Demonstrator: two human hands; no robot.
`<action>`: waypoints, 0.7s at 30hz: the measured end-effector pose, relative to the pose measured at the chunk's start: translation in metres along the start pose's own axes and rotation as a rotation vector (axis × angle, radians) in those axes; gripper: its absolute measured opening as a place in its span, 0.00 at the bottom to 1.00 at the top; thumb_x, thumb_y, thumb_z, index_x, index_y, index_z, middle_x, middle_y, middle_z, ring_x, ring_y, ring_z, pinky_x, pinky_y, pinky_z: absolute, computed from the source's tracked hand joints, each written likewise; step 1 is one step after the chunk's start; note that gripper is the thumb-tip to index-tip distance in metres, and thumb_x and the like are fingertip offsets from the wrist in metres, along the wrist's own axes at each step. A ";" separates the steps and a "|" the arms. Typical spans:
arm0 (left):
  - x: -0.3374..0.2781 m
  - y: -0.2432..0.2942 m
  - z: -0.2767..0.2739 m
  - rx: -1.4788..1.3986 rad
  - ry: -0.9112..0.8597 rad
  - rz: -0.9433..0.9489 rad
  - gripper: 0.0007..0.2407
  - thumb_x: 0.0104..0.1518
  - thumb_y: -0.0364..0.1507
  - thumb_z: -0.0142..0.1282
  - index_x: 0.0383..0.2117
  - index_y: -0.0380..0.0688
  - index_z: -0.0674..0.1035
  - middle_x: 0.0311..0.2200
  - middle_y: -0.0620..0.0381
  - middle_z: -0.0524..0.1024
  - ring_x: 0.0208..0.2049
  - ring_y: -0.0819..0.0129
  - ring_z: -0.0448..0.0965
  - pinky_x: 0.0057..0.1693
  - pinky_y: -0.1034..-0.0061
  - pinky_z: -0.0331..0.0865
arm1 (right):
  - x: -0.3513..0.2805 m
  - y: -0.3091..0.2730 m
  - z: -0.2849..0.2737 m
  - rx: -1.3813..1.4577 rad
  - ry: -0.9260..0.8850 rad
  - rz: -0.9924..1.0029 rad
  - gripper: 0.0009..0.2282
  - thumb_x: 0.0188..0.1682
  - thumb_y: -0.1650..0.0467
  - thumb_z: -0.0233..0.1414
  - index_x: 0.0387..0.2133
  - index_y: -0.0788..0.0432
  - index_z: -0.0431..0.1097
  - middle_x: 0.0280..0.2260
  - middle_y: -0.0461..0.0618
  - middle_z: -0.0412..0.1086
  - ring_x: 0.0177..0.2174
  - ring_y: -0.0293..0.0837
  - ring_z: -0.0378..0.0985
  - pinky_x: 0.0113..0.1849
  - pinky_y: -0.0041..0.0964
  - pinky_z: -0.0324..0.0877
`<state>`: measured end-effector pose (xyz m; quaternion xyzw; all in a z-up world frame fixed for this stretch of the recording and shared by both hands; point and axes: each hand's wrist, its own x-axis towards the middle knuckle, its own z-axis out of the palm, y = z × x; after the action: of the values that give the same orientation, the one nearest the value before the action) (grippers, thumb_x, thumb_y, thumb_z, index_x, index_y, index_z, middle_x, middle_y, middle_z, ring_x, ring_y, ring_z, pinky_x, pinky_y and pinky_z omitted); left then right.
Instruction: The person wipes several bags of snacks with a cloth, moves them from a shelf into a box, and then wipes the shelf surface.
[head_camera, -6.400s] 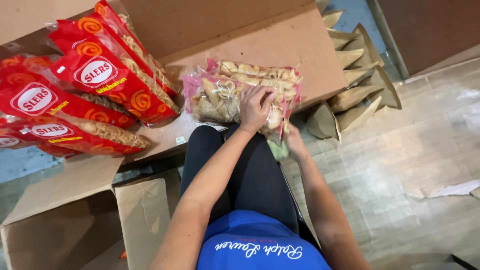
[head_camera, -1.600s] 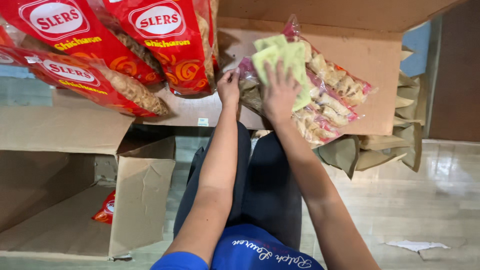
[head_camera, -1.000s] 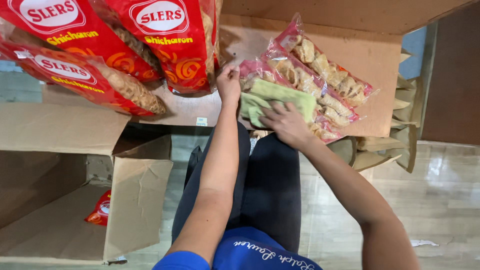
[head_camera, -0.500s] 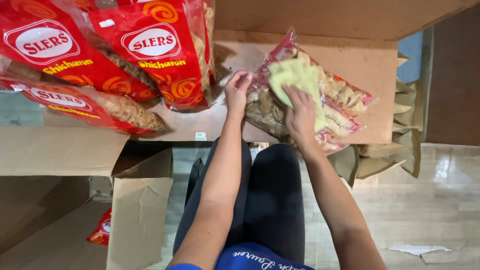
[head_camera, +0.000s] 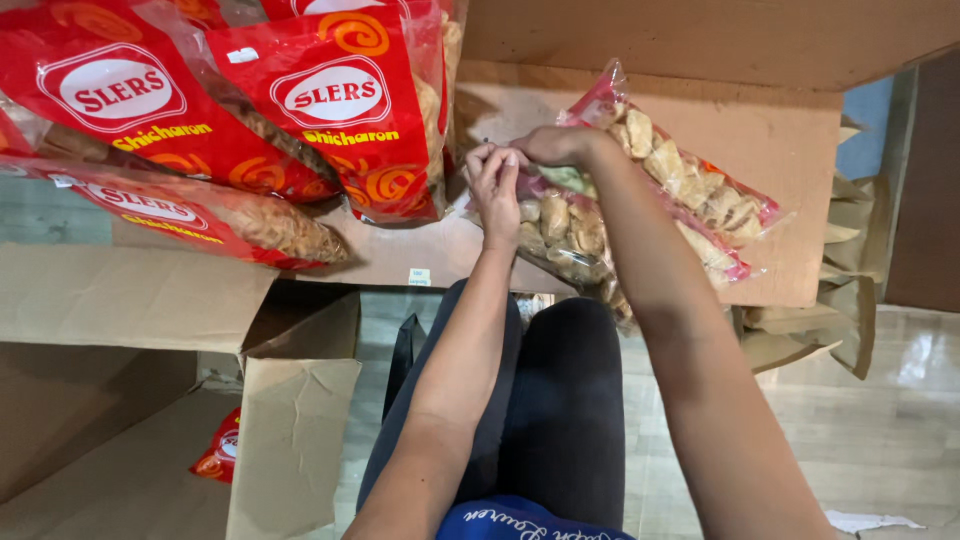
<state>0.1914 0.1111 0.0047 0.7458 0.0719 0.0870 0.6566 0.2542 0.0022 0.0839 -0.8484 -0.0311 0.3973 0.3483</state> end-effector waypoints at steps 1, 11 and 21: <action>0.002 0.002 0.000 -0.024 0.030 -0.007 0.05 0.64 0.34 0.52 0.30 0.57 0.79 0.42 0.64 0.68 0.50 0.61 0.68 0.66 0.65 0.56 | 0.005 -0.002 0.002 0.046 0.002 0.064 0.27 0.52 0.53 0.44 0.51 0.63 0.74 0.56 0.67 0.68 0.60 0.64 0.64 0.62 0.55 0.55; 0.001 0.013 0.002 -0.004 0.064 -0.001 0.07 0.64 0.33 0.51 0.27 0.57 0.77 0.43 0.62 0.69 0.50 0.59 0.69 0.65 0.66 0.57 | -0.016 -0.019 0.009 0.298 0.044 0.139 0.36 0.49 0.50 0.42 0.54 0.73 0.69 0.60 0.73 0.63 0.63 0.63 0.60 0.63 0.54 0.54; 0.001 0.033 0.001 -0.001 0.083 0.036 0.08 0.65 0.35 0.49 0.26 0.56 0.75 0.42 0.63 0.70 0.49 0.59 0.70 0.65 0.66 0.57 | 0.032 0.034 0.019 -0.143 -0.133 -0.322 0.36 0.54 0.49 0.32 0.48 0.72 0.72 0.51 0.78 0.69 0.54 0.73 0.67 0.56 0.59 0.61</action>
<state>0.1924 0.1059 0.0370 0.7425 0.0858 0.1297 0.6516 0.2550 -0.0018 0.0339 -0.8269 -0.2179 0.3884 0.3433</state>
